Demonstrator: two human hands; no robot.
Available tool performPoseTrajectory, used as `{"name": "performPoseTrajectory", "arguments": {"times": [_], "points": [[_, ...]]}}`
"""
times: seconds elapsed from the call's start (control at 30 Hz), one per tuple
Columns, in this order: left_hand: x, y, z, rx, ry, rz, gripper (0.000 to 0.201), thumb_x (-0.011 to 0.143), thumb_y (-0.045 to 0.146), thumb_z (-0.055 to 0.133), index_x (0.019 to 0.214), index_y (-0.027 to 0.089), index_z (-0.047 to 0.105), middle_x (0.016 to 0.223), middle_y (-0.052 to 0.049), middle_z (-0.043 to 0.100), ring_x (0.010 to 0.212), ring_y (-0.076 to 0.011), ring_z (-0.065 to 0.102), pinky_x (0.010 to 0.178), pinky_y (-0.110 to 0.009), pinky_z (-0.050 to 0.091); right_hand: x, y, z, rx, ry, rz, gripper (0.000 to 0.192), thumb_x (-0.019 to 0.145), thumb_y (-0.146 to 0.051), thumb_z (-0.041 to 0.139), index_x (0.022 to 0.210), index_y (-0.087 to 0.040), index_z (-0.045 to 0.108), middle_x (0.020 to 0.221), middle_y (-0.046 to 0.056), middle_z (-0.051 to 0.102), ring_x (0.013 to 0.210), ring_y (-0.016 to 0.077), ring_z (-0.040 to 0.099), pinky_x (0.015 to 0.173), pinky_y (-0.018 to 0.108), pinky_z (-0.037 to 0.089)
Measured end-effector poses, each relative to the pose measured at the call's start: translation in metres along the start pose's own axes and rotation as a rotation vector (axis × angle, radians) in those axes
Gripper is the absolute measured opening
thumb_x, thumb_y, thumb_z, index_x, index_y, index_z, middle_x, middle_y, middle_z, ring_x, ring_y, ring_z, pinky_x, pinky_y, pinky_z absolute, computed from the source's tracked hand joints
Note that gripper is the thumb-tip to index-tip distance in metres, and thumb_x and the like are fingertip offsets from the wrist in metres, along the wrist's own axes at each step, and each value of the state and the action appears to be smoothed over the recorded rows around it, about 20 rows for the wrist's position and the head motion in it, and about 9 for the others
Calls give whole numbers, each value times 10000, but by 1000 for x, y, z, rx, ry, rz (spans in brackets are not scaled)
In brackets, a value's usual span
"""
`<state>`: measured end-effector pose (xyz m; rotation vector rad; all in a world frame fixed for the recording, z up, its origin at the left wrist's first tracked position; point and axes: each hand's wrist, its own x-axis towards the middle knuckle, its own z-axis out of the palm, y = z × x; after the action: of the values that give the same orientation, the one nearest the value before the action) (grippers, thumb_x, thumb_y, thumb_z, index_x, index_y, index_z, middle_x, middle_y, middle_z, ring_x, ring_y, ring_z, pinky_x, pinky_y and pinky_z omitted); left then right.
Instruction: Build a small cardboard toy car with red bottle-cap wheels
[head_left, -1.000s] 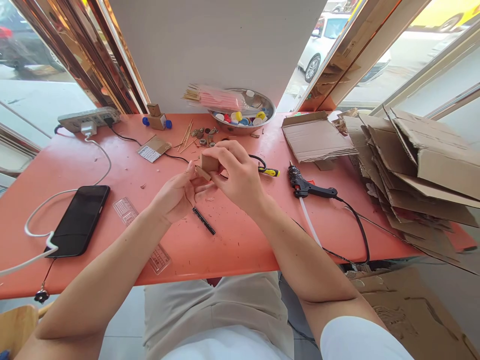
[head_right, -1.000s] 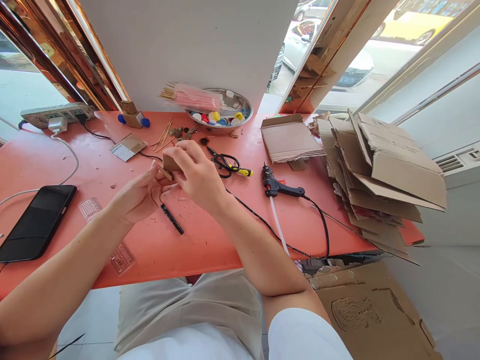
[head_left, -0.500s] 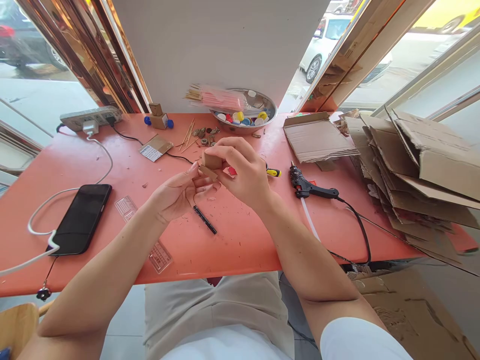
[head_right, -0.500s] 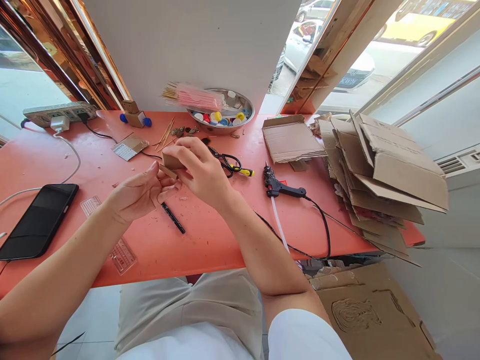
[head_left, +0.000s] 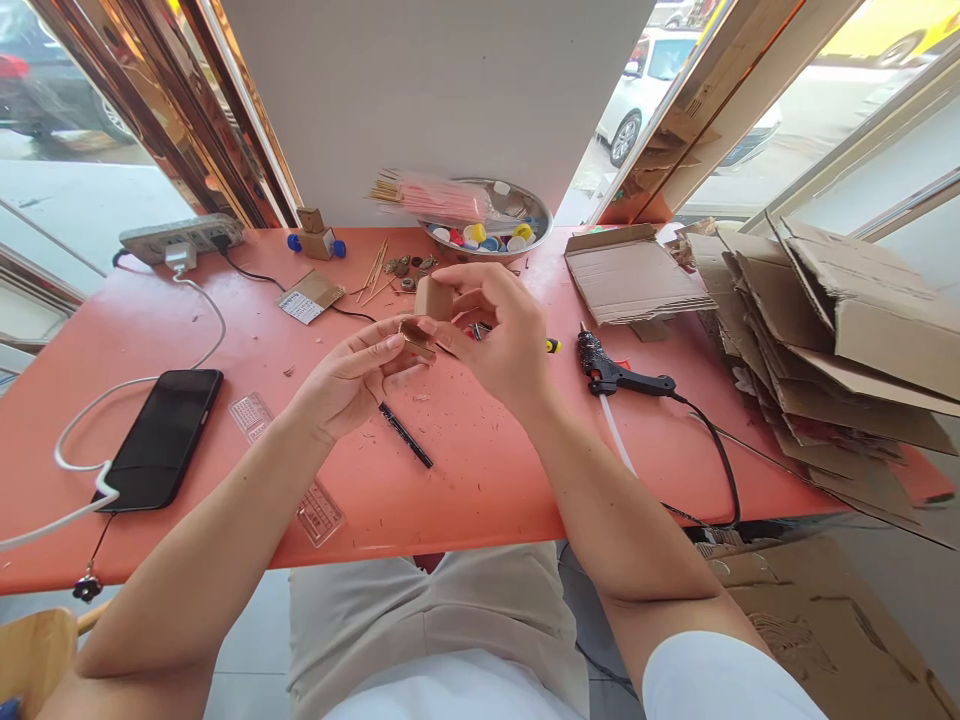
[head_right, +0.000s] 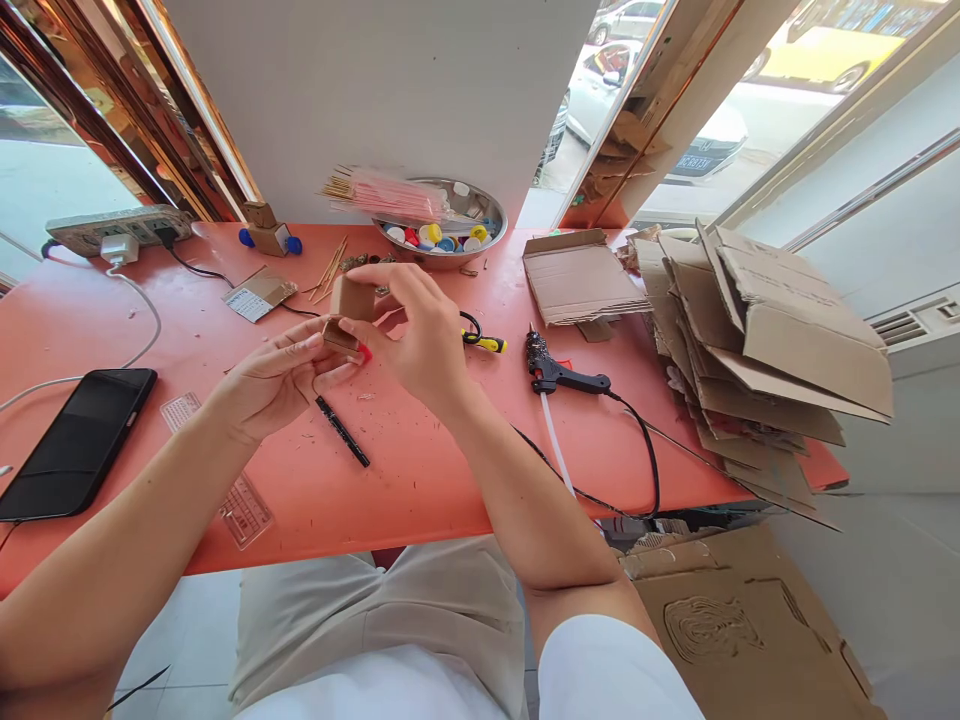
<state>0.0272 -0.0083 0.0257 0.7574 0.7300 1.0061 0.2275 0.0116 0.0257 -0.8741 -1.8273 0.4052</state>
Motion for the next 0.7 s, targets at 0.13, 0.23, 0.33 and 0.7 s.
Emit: {"name": "performPoseTrajectory", "arguments": {"times": [0.13, 0.23, 0.33, 0.7], "points": [[1, 0, 0, -7, 86, 28, 346, 892, 96, 810, 1220, 206, 821, 1001, -50, 868, 937, -176, 858, 981, -276, 690, 7, -2, -11, 193, -159, 89, 402, 884, -456, 892, 1179, -220, 756, 1117, 39, 791, 847, 152, 735, 738, 295, 645], [0, -1, 0, -1, 106, 43, 422, 907, 97, 793, 1313, 213, 810, 957, -45, 863, 925, -177, 851, 959, -281, 699, 6, -4, -11, 143, -181, 9, 353, 910, -430, 878, 1179, -225, 777, 1093, 43, 795, 845, 157, 722, 751, 309, 636], [0, -3, 0, 14, 86, 55, 385, 880, 105, 819, 1253, 196, 844, 972, -53, 866, 911, -179, 841, 903, -256, 701, 1, -3, -5, 3, -138, -93, 252, 971, -377, 831, 1182, -246, 782, 1068, 43, 790, 850, 164, 707, 770, 316, 626], [0, -6, 2, -22, 94, 53, 393, 859, 59, 801, 1223, 195, 860, 910, -39, 849, 839, -152, 814, 859, -223, 685, 0, 3, -6, -179, -175, -183, 195, 1031, -379, 737, 1160, -238, 778, 1047, 66, 752, 951, 220, 696, 847, 342, 589]]}}
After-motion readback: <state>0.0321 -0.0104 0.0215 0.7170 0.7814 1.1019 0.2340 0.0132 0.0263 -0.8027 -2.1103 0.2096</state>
